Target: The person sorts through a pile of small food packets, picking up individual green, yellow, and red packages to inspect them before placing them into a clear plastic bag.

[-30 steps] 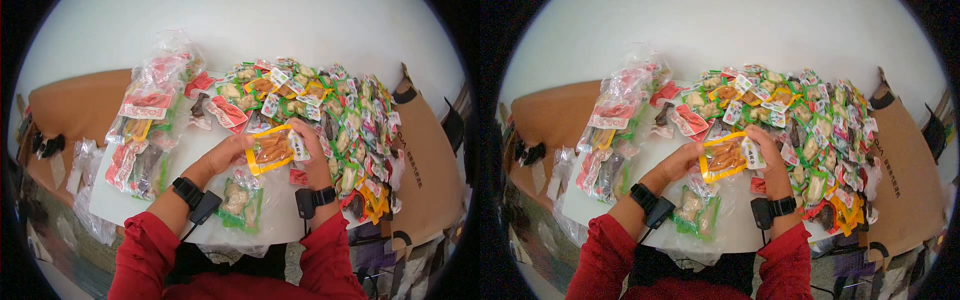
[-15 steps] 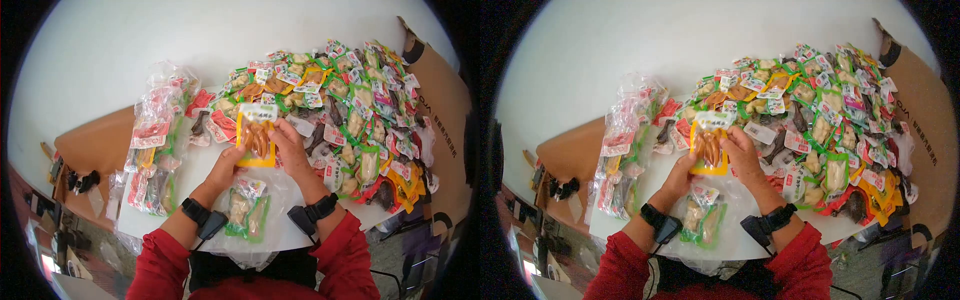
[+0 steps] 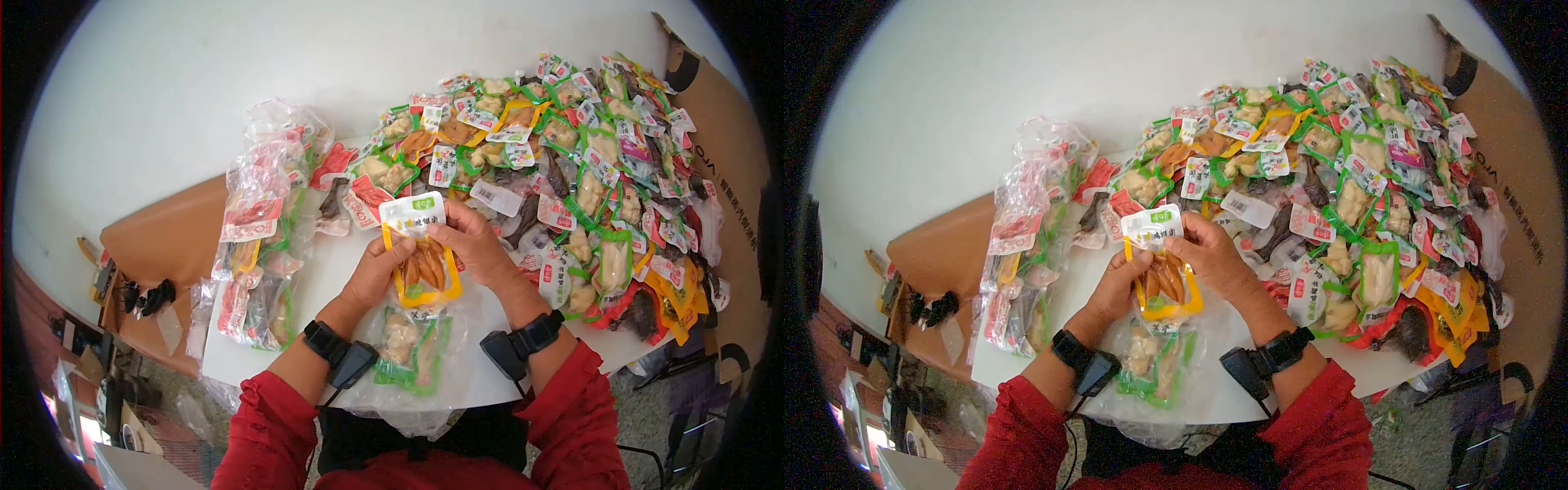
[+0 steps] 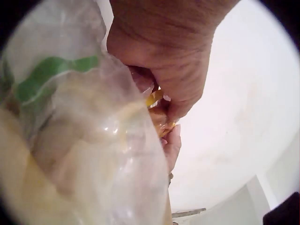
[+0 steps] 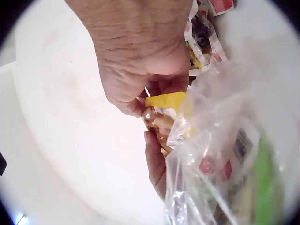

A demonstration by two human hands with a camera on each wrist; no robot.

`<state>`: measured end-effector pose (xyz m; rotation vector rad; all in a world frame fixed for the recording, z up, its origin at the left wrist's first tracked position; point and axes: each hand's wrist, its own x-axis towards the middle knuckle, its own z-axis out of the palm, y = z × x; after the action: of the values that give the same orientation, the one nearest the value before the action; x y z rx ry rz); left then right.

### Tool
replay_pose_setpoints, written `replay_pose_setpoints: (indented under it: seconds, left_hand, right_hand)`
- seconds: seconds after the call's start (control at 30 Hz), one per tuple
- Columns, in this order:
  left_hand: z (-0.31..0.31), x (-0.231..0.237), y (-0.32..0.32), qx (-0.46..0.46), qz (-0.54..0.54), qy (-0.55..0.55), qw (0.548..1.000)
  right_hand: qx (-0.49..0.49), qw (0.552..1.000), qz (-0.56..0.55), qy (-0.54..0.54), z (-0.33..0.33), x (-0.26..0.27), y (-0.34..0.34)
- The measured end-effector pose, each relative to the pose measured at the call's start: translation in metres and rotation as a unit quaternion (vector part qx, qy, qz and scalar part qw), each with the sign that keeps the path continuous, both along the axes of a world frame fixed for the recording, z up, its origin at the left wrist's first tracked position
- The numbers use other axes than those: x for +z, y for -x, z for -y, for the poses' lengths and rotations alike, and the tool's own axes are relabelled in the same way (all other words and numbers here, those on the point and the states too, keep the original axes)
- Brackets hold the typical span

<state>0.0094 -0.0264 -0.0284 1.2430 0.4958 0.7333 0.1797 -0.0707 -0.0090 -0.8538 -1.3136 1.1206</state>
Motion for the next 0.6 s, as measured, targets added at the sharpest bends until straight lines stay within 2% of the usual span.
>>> replay_pose_setpoints:
  seconds: [0.07,0.1,0.17,0.23,0.33,0.43,0.6]
  left_hand:
    - [0.004,0.007,-0.001,-0.022,0.08,0.077,0.994]
    - [0.003,0.006,-0.001,-0.021,0.08,0.078,0.994]
    - [0.002,0.004,-0.002,0.004,0.025,0.079,0.997]
    - [0.001,0.004,-0.002,0.002,0.018,0.063,0.998]
    - [0.004,0.009,-0.002,0.002,0.001,0.031,1.0]
    - [0.006,0.011,-0.002,0.009,-0.015,0.005,1.0]
    - [0.004,0.008,0.0,-0.013,-0.019,0.02,1.0]
  right_hand:
    - [0.027,0.999,-0.02,0.012,0.002,0.002,-0.001]
    - [0.03,0.999,0.002,0.039,0.002,0.002,-0.002]
    - [0.034,0.997,0.025,0.067,0.0,-0.002,-0.001]
    - [-0.001,0.999,-0.019,0.035,-0.004,-0.01,0.001]
    - [-0.02,0.998,-0.051,0.043,-0.005,-0.011,0.003]
    - [-0.051,0.998,-0.042,-0.018,-0.006,-0.012,0.004]
    - [-0.05,0.997,-0.052,-0.011,-0.003,-0.007,0.004]
